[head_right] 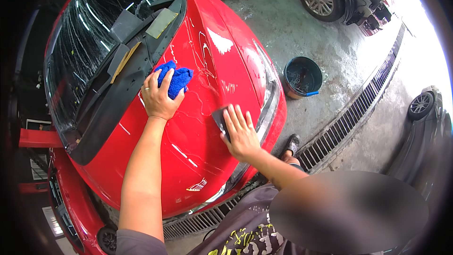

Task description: The person scrubs the hood of a red car using a black sponge and a blue microfiber cloth. They repeatedly wipe the surface, occasionally dipping the sponge into a bucket of water to rinse it. The person works methodically across the hood, ensuring the surface is thoroughly cleaned.

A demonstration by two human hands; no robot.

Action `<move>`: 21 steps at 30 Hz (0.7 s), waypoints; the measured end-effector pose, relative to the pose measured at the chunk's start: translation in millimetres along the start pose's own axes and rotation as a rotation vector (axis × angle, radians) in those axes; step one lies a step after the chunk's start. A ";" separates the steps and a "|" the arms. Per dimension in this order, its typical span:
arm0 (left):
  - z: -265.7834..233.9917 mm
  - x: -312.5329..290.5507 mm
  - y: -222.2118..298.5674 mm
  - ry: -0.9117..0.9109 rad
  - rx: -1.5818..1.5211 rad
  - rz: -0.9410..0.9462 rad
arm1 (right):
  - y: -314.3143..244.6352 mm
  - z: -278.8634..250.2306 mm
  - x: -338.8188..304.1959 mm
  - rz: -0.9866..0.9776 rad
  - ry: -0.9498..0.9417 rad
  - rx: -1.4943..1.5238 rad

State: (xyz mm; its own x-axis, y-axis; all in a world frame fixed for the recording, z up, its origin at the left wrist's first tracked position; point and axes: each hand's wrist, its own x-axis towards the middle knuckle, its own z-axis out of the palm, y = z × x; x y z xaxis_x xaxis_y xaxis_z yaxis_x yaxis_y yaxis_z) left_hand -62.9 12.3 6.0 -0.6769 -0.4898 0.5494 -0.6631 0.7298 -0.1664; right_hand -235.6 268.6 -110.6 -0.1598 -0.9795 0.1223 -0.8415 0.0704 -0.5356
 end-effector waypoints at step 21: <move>7.0 10.8 8.9 -0.020 -0.030 -0.016 | 58.7 -61.4 261.6 0.075 0.246 0.206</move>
State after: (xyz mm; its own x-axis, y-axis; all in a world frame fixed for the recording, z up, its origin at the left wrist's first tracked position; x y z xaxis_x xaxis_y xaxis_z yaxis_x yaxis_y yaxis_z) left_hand -78.3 10.1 4.7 -0.6724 -0.5111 0.5354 -0.6646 0.7353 -0.1328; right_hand -358.5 28.0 -58.8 -0.3582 -0.8965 0.2608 -0.7046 0.0763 -0.7055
